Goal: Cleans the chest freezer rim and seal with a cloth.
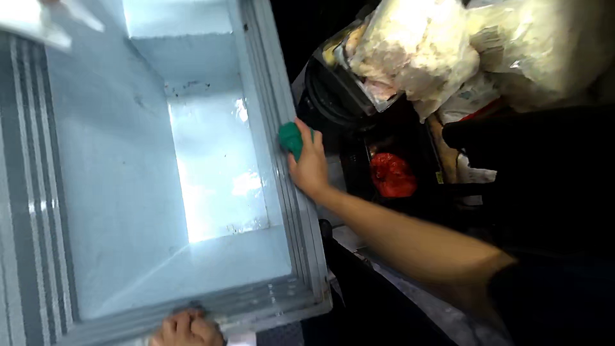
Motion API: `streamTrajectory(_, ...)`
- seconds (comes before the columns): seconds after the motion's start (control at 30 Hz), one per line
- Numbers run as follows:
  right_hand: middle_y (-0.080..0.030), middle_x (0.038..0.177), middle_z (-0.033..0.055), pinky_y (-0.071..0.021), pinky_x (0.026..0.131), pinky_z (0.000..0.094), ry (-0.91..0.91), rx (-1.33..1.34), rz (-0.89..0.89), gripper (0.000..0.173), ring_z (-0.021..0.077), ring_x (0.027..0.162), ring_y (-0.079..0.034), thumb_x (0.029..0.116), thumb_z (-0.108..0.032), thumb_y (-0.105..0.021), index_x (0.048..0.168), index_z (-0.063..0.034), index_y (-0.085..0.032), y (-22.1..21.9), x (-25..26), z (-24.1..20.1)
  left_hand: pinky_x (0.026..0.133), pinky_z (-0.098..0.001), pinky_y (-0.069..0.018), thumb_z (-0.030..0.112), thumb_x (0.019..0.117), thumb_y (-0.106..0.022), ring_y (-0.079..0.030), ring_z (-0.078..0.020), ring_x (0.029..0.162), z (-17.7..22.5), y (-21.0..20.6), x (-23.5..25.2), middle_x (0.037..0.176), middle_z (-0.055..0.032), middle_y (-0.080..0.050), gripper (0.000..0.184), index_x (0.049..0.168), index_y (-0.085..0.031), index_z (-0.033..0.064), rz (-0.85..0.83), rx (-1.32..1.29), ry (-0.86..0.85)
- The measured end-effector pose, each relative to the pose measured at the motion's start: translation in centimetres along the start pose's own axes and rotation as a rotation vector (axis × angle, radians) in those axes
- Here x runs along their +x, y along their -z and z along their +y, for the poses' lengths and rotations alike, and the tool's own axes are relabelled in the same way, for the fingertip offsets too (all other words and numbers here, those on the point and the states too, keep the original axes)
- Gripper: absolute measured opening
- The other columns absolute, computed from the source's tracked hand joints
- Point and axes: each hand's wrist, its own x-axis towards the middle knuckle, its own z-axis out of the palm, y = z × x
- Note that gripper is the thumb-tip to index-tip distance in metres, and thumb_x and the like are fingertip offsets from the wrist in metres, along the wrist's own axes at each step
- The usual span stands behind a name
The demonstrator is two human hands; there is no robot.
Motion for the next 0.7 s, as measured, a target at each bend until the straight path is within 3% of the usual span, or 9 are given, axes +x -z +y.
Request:
streamTrajectory(0.07, -0.050, 0.144, 0.0217, -0.0563, 0.094, 0.0548, 0.058, 0.037, -0.067, 0.076, 0.0387, 0.125, -0.057, 0.0849, -0.011, -0.075, 0.155, -0.0199, -0.044, 1.0, -11.3, 2.9, 0.096, -0.0599, -0.0344, 0.032, 0.0937, -0.035, -0.060, -0.0385, 0.096, 0.2, -0.2, -0.1, 0.088, -0.0139, -0.067, 0.043, 0.075, -0.069, 0.0122, 0.025, -0.039, 0.026)
streamTrajectory(0.13, -0.051, 0.144, 0.0228, -0.0577, 0.091, 0.0560, 0.083, 0.055, -0.095, 0.071, 0.0405, 0.125, -0.058, 0.0787, -0.012, -0.077, 0.146, -0.0145, -0.054, 1.4, -21.3, 6.0, 0.096, -0.0615, -0.0327, 0.032, 0.0922, -0.034, -0.060, -0.0395, 0.096, 0.2, -0.3, 0.1, 0.087, -0.0147, -0.067, 0.044, 0.076, -0.069, 0.0111, 0.023, -0.053, 0.054)
streamTrajectory(0.2, -0.056, 0.137, 0.0253, -0.0592, 0.087, 0.0537, 0.104, 0.077, -0.017, 0.064, 0.0424, 0.118, -0.061, 0.0729, -0.012, -0.080, 0.135, -0.0108, -0.064, 1.1, -26.4, 7.5, 0.096, -0.0625, -0.0318, 0.032, 0.0908, -0.034, -0.059, -0.0404, 0.098, 0.3, -0.4, 0.0, 0.090, -0.0155, -0.067, 0.044, 0.079, -0.070, 0.0097, 0.005, -0.065, 0.081)
streamTrajectory(0.33, -0.052, 0.139, 0.0276, -0.0558, 0.095, 0.0530, 0.104, 0.124, -0.076, 0.063, 0.0444, 0.123, -0.056, 0.0704, -0.009, -0.079, 0.132, -0.0137, -0.066, 1.6, -27.8, 8.2, 0.096, -0.0654, -0.0315, 0.031, 0.0915, -0.033, -0.059, -0.0442, 0.102, 1.0, -0.1, 0.1, 0.092, -0.0189, -0.067, 0.046, 0.081, -0.070, 0.0058, -0.011, -0.082, 0.103)
streamTrajectory(0.47, -0.048, 0.142, 0.0329, -0.0562, 0.098, 0.0484, 0.119, 0.226, -0.364, 0.058, 0.0442, 0.128, -0.055, 0.0668, -0.004, -0.078, 0.123, -0.0149, -0.070, 4.7, -30.6, 10.0, 0.097, -0.0650, -0.0313, 0.029, 0.0932, -0.032, -0.059, -0.0440, 0.102, 1.3, -0.1, 0.3, 0.091, -0.0190, -0.067, 0.046, 0.081, -0.069, 0.0047, 0.013, -0.088, 0.120)
streamTrajectory(0.53, -0.051, 0.139, 0.0279, -0.0574, 0.096, 0.0371, 0.152, 0.289, -0.577, 0.057, 0.0312, 0.124, -0.059, 0.0710, -0.007, -0.077, 0.127, -0.0132, -0.066, 7.3, -30.5, 11.6, 0.097, -0.0652, -0.0314, 0.028, 0.0931, -0.033, -0.059, -0.0443, 0.104, 1.4, -0.2, 0.3, 0.093, -0.0194, -0.068, 0.046, 0.082, -0.070, 0.0043, 0.020, -0.099, 0.137)
streamTrajectory(0.6, -0.060, 0.132, 0.0209, -0.0573, 0.097, 0.0318, 0.225, 0.403, -0.742, 0.064, 0.0197, 0.118, -0.063, 0.0745, -0.009, -0.082, 0.134, -0.0040, -0.059, 10.2, -28.5, 13.2, 0.098, -0.0628, -0.0320, 0.028, 0.0941, -0.034, -0.058, -0.0422, 0.103, 1.5, -0.4, 0.1, 0.092, -0.0181, -0.068, 0.044, 0.083, -0.070, 0.0045, 0.038, -0.121, 0.151)
streamTrajectory(0.63, -0.063, 0.130, 0.0161, -0.0569, 0.099, 0.0281, 0.294, 0.428, -0.770, 0.072, 0.0128, 0.117, -0.065, 0.0761, -0.015, -0.085, 0.138, -0.0012, -0.052, 11.3, -26.5, 13.5, 0.098, -0.0618, -0.0325, 0.027, 0.0947, -0.034, -0.059, -0.0415, 0.102, 1.6, -0.4, 0.2, 0.091, -0.0179, -0.068, 0.043, 0.083, -0.069, 0.0041, 0.059, -0.132, 0.154)
streamTrajectory(0.7, -0.066, 0.128, 0.0052, -0.0565, 0.099, 0.0239, 0.493, 0.402, -0.752, 0.076, 0.0039, 0.116, -0.064, 0.0792, -0.031, -0.087, 0.140, -0.0070, -0.048, 12.6, -20.9, 13.1, 0.097, -0.0605, -0.0332, 0.025, 0.0964, -0.036, -0.060, -0.0407, 0.098, 1.9, -0.3, 0.5, 0.086, -0.0173, -0.067, 0.041, 0.081, -0.068, 0.0046, 0.087, -0.130, 0.160)
